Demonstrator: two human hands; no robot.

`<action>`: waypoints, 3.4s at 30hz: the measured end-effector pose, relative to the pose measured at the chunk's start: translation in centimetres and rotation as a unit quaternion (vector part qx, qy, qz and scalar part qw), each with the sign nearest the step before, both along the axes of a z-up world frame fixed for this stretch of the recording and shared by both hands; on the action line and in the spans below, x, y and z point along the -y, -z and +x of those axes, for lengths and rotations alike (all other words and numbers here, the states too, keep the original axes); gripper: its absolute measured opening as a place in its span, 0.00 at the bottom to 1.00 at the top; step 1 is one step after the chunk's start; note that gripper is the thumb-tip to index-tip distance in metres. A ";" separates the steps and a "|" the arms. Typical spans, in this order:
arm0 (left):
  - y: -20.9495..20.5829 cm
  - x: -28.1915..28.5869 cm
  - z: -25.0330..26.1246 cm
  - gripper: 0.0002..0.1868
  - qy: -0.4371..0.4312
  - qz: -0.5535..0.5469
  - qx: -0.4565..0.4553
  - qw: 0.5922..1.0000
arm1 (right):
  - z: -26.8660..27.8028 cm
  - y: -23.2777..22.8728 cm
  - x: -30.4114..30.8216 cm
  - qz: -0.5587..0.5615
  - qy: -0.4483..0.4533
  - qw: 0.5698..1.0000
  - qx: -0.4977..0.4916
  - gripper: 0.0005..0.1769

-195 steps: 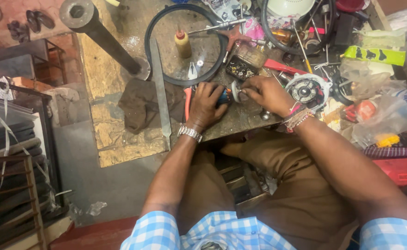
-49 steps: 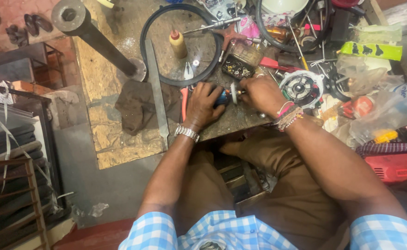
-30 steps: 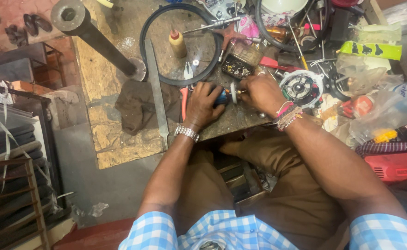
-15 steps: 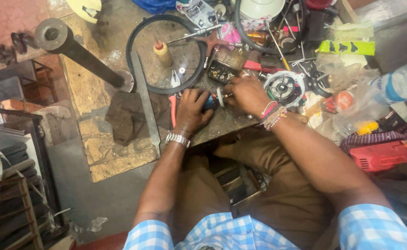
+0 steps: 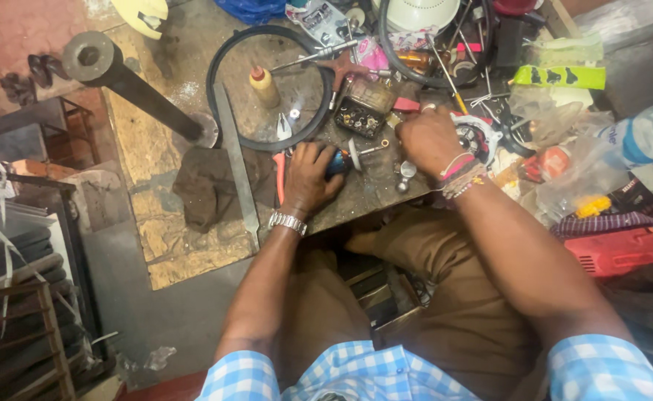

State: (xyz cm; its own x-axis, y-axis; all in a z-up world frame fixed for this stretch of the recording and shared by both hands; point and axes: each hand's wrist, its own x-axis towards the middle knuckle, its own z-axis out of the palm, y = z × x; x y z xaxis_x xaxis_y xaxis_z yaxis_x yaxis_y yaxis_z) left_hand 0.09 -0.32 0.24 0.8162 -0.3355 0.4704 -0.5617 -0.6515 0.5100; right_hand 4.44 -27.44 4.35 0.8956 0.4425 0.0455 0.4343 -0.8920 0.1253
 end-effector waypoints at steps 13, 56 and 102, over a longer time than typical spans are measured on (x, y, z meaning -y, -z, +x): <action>0.1 -0.2 -0.1 0.28 -0.002 -0.005 0.000 1.000 | 1.0 1.5 -0.9 -0.027 0.010 0.998 -0.051 0.10; 0.2 -0.2 -0.2 0.27 0.002 -0.008 -0.001 1.000 | -0.1 -0.5 -3.4 0.157 -0.059 0.972 -0.163 0.18; 0.1 0.1 0.1 0.29 -0.006 0.021 0.007 1.000 | -5.7 -6.5 19.1 0.198 0.224 0.945 0.132 0.14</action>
